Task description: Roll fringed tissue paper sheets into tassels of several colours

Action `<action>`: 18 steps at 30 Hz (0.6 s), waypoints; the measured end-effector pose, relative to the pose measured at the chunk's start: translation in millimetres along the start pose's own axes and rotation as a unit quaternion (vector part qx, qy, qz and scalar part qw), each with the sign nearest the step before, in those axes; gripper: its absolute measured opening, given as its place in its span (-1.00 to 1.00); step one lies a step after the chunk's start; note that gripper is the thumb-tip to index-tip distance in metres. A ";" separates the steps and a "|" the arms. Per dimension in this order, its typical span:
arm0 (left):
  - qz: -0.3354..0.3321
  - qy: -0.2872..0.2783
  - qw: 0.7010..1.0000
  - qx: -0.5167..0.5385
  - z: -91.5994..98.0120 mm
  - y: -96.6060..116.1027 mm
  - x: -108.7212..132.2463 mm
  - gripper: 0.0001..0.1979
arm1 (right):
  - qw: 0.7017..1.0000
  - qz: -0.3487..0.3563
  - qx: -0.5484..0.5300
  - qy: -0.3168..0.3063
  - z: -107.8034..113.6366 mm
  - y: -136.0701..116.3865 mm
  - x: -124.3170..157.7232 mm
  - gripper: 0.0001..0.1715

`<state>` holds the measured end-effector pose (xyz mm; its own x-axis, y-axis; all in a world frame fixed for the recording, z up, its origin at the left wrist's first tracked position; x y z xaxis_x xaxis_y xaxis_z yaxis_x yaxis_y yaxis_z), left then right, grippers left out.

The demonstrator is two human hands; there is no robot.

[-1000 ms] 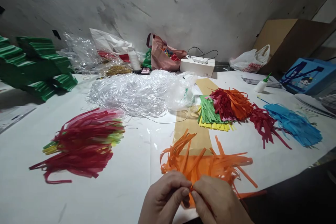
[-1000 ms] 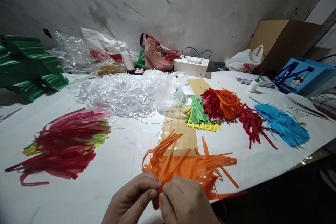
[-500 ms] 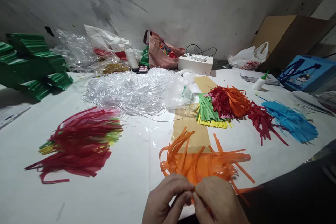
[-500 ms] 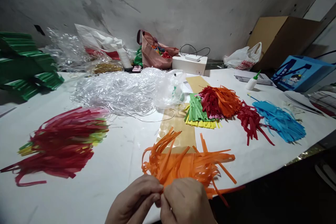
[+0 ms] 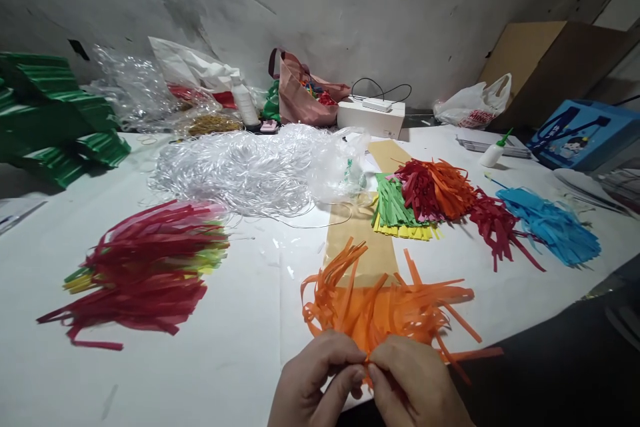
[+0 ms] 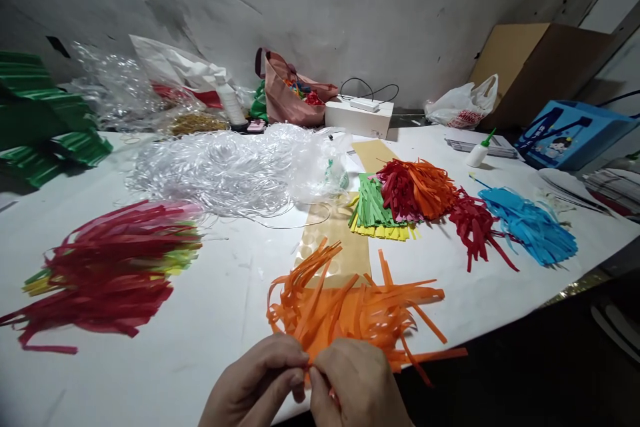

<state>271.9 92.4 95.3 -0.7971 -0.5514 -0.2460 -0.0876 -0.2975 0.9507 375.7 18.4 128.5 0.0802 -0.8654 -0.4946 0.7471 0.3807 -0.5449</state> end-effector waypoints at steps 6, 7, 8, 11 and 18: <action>0.014 -0.020 0.999 -0.034 -2.2 2.3 -3.8 -0.86 | 0.998 -0.016 0.027 -0.050 1.6 -2.8 -7.5 -0.75; 0.016 -0.025 0.999 -0.027 -2.8 1.8 -4.0 -0.85 | 0.997 -0.024 0.014 -0.067 2.0 -2.2 -9.5 -0.74; 0.020 -0.026 0.999 -0.021 -2.8 0.7 -3.9 -0.85 | 0.996 -0.029 -0.002 -0.084 2.1 -1.8 -11.2 -0.74; 0.038 -0.022 0.999 0.000 -2.3 -5.7 -2.3 -0.84 | 0.993 -0.021 -0.051 -0.104 3.0 -3.3 -13.0 -0.74; 0.129 -0.029 0.980 0.148 -3.6 -22.9 -1.6 -0.78 | 0.989 -0.051 -0.071 -0.122 -2.5 6.7 -6.8 -0.80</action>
<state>277.3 97.3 73.3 -0.8476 -0.5305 0.0124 -0.0410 0.0888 0.9952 378.5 27.6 126.5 0.1784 -0.9481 -0.2633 0.6614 0.3137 -0.6813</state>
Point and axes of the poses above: each hand's wrist, its own x-axis away from the middle knuckle, its own z-axis out of the back of the hand, y = z × x, the point moved 10 cm from there along -x, towards the middle knuckle, and after that the axes turned 15 degrees about -y, right-handed, at the moved point
